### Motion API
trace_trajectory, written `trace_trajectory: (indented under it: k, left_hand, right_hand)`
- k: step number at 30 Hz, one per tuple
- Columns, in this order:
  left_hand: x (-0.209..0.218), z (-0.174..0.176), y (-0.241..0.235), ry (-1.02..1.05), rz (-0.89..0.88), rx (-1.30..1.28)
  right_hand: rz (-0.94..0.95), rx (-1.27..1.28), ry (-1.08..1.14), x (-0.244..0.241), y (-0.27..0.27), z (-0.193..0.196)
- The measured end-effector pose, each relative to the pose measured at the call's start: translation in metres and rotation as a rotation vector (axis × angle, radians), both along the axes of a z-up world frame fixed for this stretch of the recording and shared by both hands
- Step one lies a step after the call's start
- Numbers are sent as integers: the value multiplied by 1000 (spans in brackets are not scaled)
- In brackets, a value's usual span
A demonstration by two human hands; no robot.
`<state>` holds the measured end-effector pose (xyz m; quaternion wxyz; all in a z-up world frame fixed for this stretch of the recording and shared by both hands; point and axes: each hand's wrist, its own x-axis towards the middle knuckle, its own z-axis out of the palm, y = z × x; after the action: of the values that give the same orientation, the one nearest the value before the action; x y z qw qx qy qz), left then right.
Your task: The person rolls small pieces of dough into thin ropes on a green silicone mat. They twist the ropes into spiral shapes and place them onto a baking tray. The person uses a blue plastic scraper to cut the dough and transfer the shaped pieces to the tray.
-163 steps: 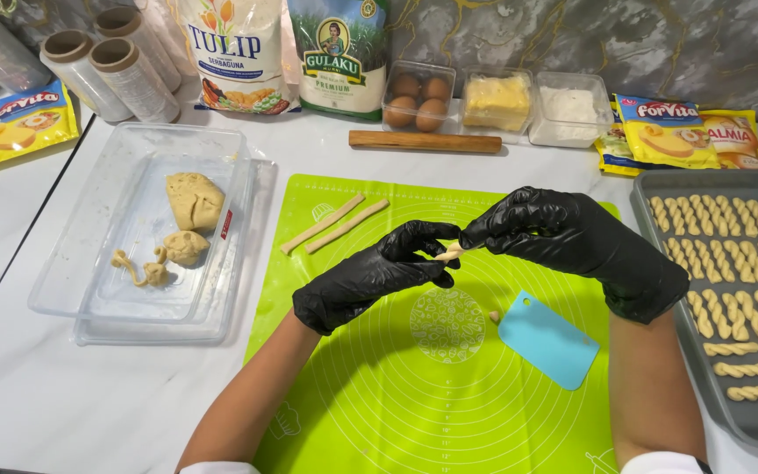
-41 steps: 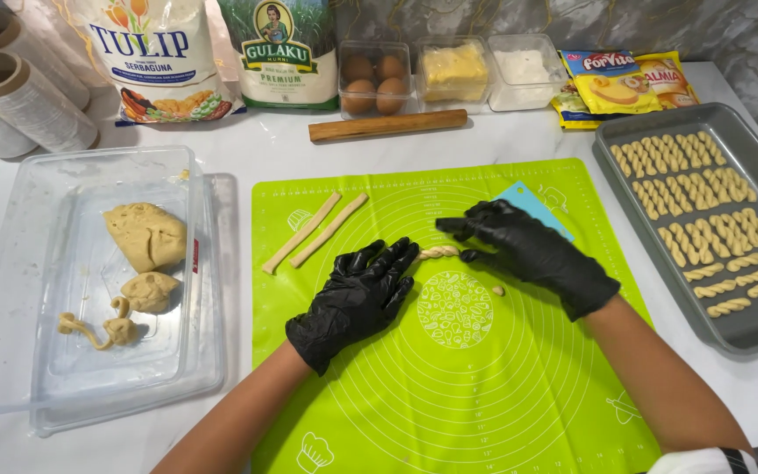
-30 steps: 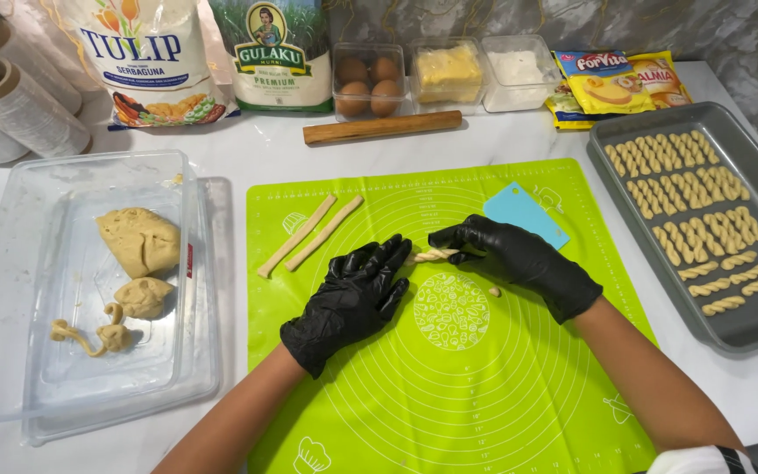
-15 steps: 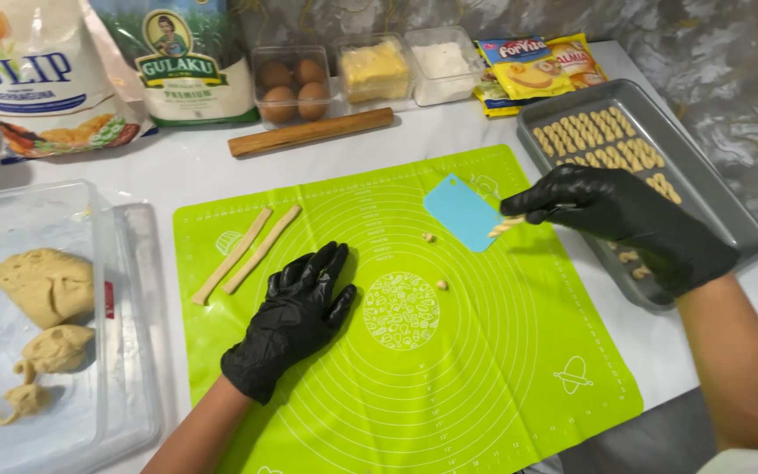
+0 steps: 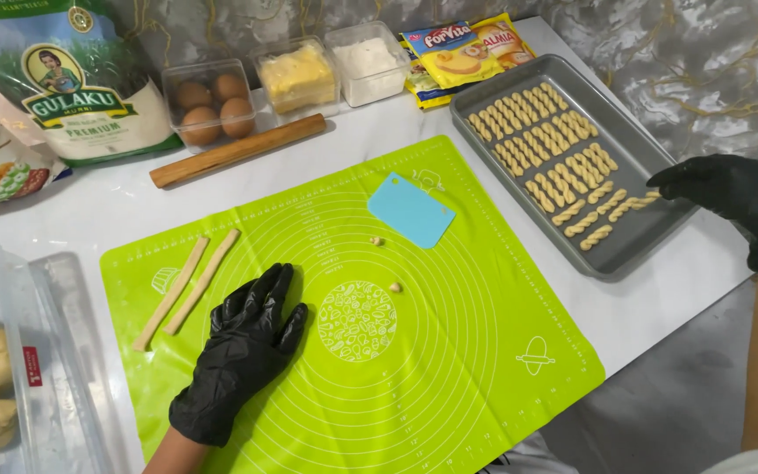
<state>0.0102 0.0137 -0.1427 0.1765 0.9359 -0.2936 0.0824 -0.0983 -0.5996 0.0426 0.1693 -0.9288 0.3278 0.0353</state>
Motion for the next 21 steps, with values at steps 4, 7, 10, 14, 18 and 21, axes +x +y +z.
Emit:
trace_trajectory:
  k: [4, 7, 10, 14, 18, 21]
  left_hand:
    - [0, 0, 0, 15, 14, -1]
    - [0, -3, 1, -82, -22, -6]
    - [0, -2, 1, -83, -2, -18]
    - [-1, -2, 1, -55, -6, -23]
    - [0, -1, 1, -102, -24, -39]
    - [1, -2, 1, 19, 11, 3]
  right_hand:
    - [-3, -79, 10, -11, 2, 5]
    - [104, -132, 24, -12, -23, -1]
    - [-49, -99, 168, -9, -20, 6]
    - [-12, -11, 62, -6, -7, 16]
    - [78, -115, 3, 8, -42, -2]
    - [180, -262, 116, 29, -78, -20]
